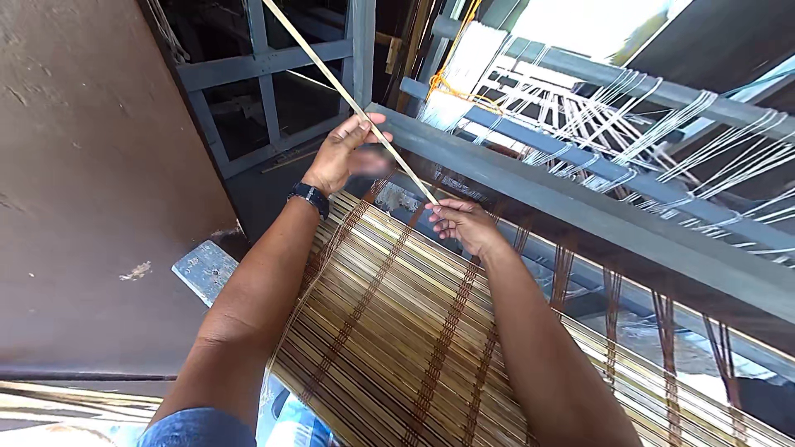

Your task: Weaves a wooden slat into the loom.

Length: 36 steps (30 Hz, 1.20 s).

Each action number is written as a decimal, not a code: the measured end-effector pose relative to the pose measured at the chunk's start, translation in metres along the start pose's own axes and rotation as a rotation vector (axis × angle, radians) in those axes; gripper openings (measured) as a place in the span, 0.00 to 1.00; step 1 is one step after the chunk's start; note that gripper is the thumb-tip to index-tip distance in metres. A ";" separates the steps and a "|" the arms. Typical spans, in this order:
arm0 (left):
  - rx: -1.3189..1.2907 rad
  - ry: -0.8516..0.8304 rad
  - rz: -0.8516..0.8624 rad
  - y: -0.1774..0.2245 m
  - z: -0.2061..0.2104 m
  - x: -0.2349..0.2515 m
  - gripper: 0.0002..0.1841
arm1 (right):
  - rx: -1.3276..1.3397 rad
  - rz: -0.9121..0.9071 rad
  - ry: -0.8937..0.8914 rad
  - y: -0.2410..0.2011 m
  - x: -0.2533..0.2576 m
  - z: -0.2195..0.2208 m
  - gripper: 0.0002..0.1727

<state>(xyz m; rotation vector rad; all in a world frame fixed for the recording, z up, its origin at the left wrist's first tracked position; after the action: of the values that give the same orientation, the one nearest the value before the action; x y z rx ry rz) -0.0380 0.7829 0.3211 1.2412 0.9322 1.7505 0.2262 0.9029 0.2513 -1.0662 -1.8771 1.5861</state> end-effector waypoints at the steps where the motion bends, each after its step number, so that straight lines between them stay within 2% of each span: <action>1: -0.004 -0.013 0.005 0.000 0.001 0.000 0.21 | 0.001 0.001 -0.002 0.000 0.000 0.000 0.14; 8: -0.014 0.010 0.004 0.003 0.003 -0.002 0.21 | 0.029 0.010 -0.013 -0.001 -0.003 0.000 0.12; 15: 0.023 0.305 -0.055 -0.009 -0.016 0.000 0.19 | 0.109 -0.043 -0.093 -0.004 -0.004 -0.003 0.11; 19: -0.039 0.410 -0.076 -0.014 -0.031 -0.001 0.18 | 0.117 -0.054 -0.093 -0.004 -0.003 -0.006 0.16; 23: -0.066 0.484 -0.077 -0.015 -0.041 -0.001 0.17 | 0.130 -0.141 -0.148 -0.007 -0.003 -0.008 0.13; 32: -0.089 0.499 -0.069 -0.021 -0.050 0.000 0.16 | 0.149 -0.264 -0.277 -0.012 -0.007 -0.004 0.16; 36: -0.099 0.496 -0.068 -0.020 -0.050 0.000 0.16 | 0.146 -0.257 -0.236 -0.012 -0.007 -0.003 0.14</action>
<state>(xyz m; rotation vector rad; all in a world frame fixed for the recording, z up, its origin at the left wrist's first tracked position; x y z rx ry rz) -0.0824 0.7850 0.2907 0.7098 1.1306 2.0646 0.2291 0.8985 0.2644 -0.5708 -1.9213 1.7221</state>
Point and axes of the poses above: each hand's wrist, its own x-axis towards the middle knuckle, its own z-axis out of the palm, y = z × x, the point moved 3 cm from there along x, towards the middle knuckle
